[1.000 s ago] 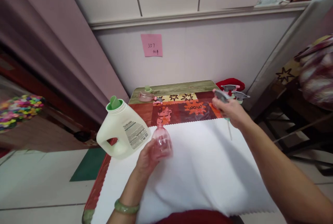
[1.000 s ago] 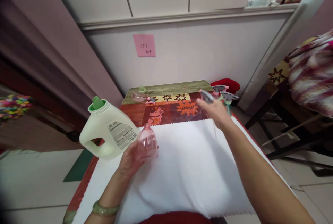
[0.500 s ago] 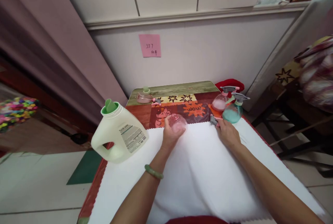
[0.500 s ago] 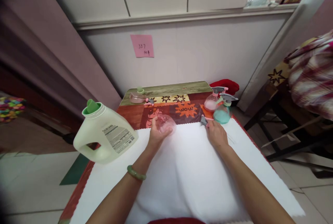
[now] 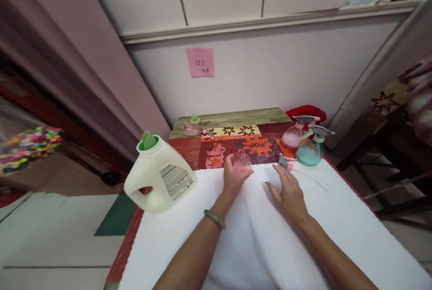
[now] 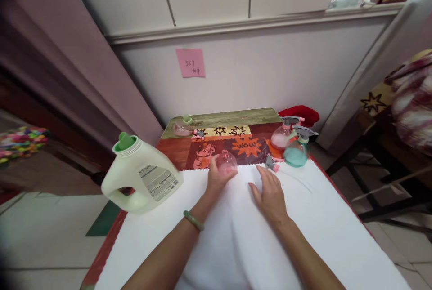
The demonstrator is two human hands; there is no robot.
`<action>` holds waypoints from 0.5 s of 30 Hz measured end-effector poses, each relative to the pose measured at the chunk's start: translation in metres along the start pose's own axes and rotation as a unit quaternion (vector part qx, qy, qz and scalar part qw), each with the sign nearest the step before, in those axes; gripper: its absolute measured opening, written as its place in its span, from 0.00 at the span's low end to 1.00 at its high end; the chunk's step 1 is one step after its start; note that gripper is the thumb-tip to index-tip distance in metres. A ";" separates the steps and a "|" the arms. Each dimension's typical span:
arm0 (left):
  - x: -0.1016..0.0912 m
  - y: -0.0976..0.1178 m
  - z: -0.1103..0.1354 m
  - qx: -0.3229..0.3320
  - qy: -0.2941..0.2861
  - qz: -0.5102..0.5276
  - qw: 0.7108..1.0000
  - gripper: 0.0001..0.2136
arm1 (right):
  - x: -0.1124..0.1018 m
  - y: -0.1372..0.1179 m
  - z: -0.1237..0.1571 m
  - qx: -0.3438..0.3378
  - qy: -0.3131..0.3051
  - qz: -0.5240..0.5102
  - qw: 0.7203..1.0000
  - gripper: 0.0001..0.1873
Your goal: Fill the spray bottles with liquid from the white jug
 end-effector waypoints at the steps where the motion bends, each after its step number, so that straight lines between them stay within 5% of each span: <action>1: 0.000 0.002 0.003 0.001 0.005 -0.010 1.000 0.43 | 0.006 -0.008 0.000 -0.006 -0.006 -0.015 1.000 0.30; 5: -0.023 0.019 0.028 0.036 0.022 -0.057 0.997 0.58 | 0.018 -0.033 0.004 -0.009 -0.010 -0.056 0.998 0.32; 8: -0.072 0.043 0.062 0.166 0.052 -0.156 0.972 0.48 | 0.012 -0.043 0.007 -0.007 0.002 -0.069 0.998 0.33; 12: -0.168 0.059 0.097 0.219 0.260 -0.261 0.904 0.42 | 0.000 -0.060 0.007 -0.011 0.030 -0.090 0.995 0.31; 15: -0.236 0.043 0.101 0.070 0.436 -0.245 0.863 0.46 | 0.003 -0.083 0.005 -0.050 0.015 -0.131 0.990 0.27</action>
Point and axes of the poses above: each hand's wrist, its own z-axis away from the middle knuckle, its own x-axis out of the palm, y = z × x, the point moved 2 cm from there along -z, towards the middle knuckle, and after that the axes turned 11 degrees about -z, right-handed, at the moved point
